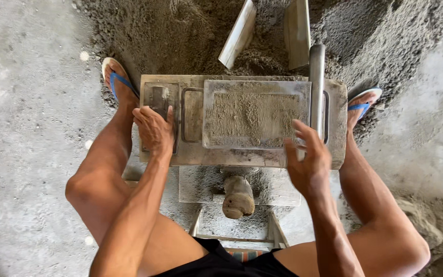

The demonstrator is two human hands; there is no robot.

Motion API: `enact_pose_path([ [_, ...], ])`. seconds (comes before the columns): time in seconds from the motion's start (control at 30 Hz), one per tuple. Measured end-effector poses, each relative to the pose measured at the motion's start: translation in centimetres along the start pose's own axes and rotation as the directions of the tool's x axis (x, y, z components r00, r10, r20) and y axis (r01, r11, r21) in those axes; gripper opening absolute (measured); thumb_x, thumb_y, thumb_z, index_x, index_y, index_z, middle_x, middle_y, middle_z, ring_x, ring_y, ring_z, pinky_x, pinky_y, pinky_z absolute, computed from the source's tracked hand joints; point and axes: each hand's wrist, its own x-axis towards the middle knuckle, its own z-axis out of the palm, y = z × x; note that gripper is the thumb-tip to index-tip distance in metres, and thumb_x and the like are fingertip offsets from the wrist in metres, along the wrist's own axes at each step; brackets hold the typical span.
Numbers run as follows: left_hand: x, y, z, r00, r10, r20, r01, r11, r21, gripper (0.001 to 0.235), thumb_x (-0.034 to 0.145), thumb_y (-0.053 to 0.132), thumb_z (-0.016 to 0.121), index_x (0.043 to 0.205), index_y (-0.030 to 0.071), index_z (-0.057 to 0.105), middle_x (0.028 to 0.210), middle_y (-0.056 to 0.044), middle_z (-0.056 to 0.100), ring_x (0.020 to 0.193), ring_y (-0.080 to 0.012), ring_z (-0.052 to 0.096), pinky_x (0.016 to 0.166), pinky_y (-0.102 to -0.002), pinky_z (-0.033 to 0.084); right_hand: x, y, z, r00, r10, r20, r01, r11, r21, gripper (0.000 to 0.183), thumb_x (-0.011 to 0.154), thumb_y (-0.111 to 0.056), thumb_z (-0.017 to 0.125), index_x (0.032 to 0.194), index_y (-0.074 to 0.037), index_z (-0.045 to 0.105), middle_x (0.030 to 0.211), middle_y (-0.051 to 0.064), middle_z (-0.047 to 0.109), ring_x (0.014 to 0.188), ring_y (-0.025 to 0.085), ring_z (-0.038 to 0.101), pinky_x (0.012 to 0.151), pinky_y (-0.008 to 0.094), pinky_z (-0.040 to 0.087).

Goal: The person scoops wet concrete into a rectangular mold, levels the surface with a straight edge, and then flips the mold to release the formed brick onto a stack. The process is repeated multiple times.

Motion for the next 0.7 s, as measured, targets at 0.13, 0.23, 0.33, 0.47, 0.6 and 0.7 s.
enact_pose_path([
  [0.13,0.9,-0.8,-3.6,0.992,0.119,-0.037,-0.123,0.980,-0.157,0.050,0.087,0.041,0.062,0.101,-0.002,0.041,0.094,-0.018,0.042,0.087,-0.0361,0.052,0.064,-0.043,0.051,1.3,3.1,-2.9,0.971,0.226,-0.079,-0.224,0.974,0.033,0.038,0.095,-0.017,0.053,0.128,0.000,0.047,0.107,0.026,0.057,0.092,0.038,0.060,0.071,0.046,0.053],
  [0.23,0.8,-0.3,-5.7,0.943,0.320,-0.096,-0.334,0.913,-0.233,0.056,0.087,0.047,0.058,0.104,-0.003,0.042,0.091,-0.019,0.043,0.082,-0.0382,0.053,0.064,-0.046,0.049,-0.3,6.4,-2.8,0.764,0.630,-0.136,-0.627,0.776,0.073,0.043,0.103,-0.028,0.046,0.136,-0.003,0.037,0.099,0.028,0.054,0.079,0.036,0.063,0.064,0.049,0.054],
  [0.33,1.3,4.3,-9.2,0.762,0.640,-0.097,-0.613,0.664,-0.428,0.059,0.087,0.052,0.054,0.105,-0.003,0.043,0.089,-0.016,0.045,0.080,-0.0336,0.056,0.066,-0.040,0.050,-0.3,9.7,-0.1,0.717,0.695,-0.042,-0.666,0.702,0.251,0.044,0.101,-0.030,0.041,0.130,0.004,0.041,0.106,0.036,0.052,0.089,0.042,0.060,0.074,0.052,0.051],
  [0.47,1.7,11.6,-9.6,0.413,0.910,-0.017,-0.815,0.362,-0.452,0.058,0.085,0.060,0.047,0.103,0.005,0.045,0.088,-0.010,0.048,0.080,-0.0269,0.057,0.063,-0.041,0.053,0.7,7.4,-0.2,0.677,0.730,0.094,-0.697,0.594,0.402,0.047,0.101,-0.037,0.030,0.118,0.004,0.044,0.067,0.020,0.053,0.052,0.026,0.060,0.041,0.036,0.056],
  [0.6,1.3,16.2,-9.2,0.154,0.986,0.058,-0.902,0.164,-0.399,0.056,0.086,0.059,0.046,0.101,0.005,0.044,0.087,-0.011,0.044,0.078,-0.0253,0.054,0.065,-0.033,0.052,0.8,6.9,-0.2,0.678,0.725,0.118,-0.689,0.572,0.445,0.048,0.101,-0.034,0.029,0.123,0.006,0.038,0.075,0.016,0.047,0.057,0.024,0.059,0.045,0.037,0.059],
  [0.7,0.9,17.3,-8.9,0.145,0.983,0.109,-0.889,0.178,-0.423,0.055,0.084,0.055,0.051,0.101,0.003,0.045,0.090,-0.012,0.044,0.082,-0.0275,0.055,0.065,-0.036,0.053,1.1,6.5,-0.4,0.670,0.736,0.095,-0.686,0.566,0.457,0.046,0.099,-0.034,0.033,0.125,0.004,0.041,0.077,0.019,0.046,0.057,0.027,0.060,0.047,0.039,0.060],
])
